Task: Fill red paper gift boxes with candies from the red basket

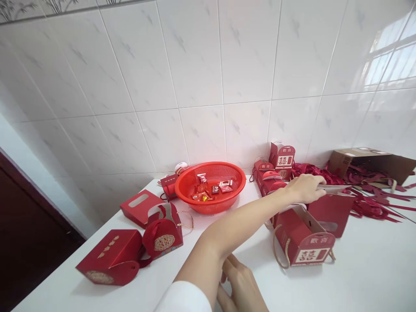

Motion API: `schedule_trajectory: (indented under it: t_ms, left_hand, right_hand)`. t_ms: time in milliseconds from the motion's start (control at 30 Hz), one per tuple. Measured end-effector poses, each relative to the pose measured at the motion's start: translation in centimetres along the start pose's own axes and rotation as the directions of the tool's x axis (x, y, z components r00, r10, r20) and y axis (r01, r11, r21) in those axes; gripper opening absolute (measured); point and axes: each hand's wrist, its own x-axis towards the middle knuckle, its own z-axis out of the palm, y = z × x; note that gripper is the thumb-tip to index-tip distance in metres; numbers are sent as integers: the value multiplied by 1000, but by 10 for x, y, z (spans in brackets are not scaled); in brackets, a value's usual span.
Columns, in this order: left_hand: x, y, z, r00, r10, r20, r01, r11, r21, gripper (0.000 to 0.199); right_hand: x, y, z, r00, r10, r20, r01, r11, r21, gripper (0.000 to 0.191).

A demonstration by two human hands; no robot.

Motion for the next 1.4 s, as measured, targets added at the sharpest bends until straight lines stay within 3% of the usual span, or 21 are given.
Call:
schedule_trajectory:
  t_ms: [100,167,233,333,400,467,533,600,667,733,867,967,1200,1400]
  left_hand:
    - [-14,-6,-17,995,101,0,-101,995,25,54]
    - [-34,-10,-33,988,152,7,-152,987,43,55]
    - [-65,-14,-54,981,194,26,-195,979,62,50]
    - [-134,-20,-87,972,230,39,-232,970,75,39]
    - [-185,-29,-107,983,185,-16,-183,979,93,32]
    - [-233,-42,-121,992,73,-106,-63,994,93,28]
    - [-268,-61,-127,983,-117,-143,131,988,87,31]
    - [-289,-83,-124,947,-306,-96,316,941,118,41]
    - [-297,-101,-114,893,-450,3,444,883,150,52]
    - [-299,-113,-99,865,-489,112,473,869,142,48]
    - [-307,-113,-75,899,-400,179,404,915,15,44]
    - [-315,-108,-69,922,-335,193,351,935,-52,47]
    - [-318,-111,-76,906,-313,284,346,935,-76,47]
    - [-319,-107,-78,903,-323,284,330,944,25,40]
  right_hand:
    - [1,-2,-8,997,-23,77,24,1000,-9,29]
    - [2,-3,-13,995,-37,89,39,999,-27,25]
    - [2,-3,-15,996,-44,78,47,998,-37,22]
    - [0,-1,-13,998,-55,38,56,998,-21,22]
    - [-1,0,-12,998,-61,5,61,998,-3,24]
    - [-2,0,-11,998,-62,-3,62,998,3,26]
    - [-1,-1,-10,998,-62,24,63,998,-5,29]
    - [-1,-1,-6,997,-71,34,71,997,-10,30]
    - [-2,2,2,997,-83,-7,82,997,-12,28]
    - [-4,9,9,993,-88,-80,86,996,-32,25]
    - [-6,27,12,975,-79,-208,53,991,-125,27]
    - [0,31,0,967,-74,-244,24,979,-203,33]
    - [28,23,-30,977,-202,-69,155,894,-419,60]
    - [23,35,-19,972,-236,-10,212,888,-407,76]
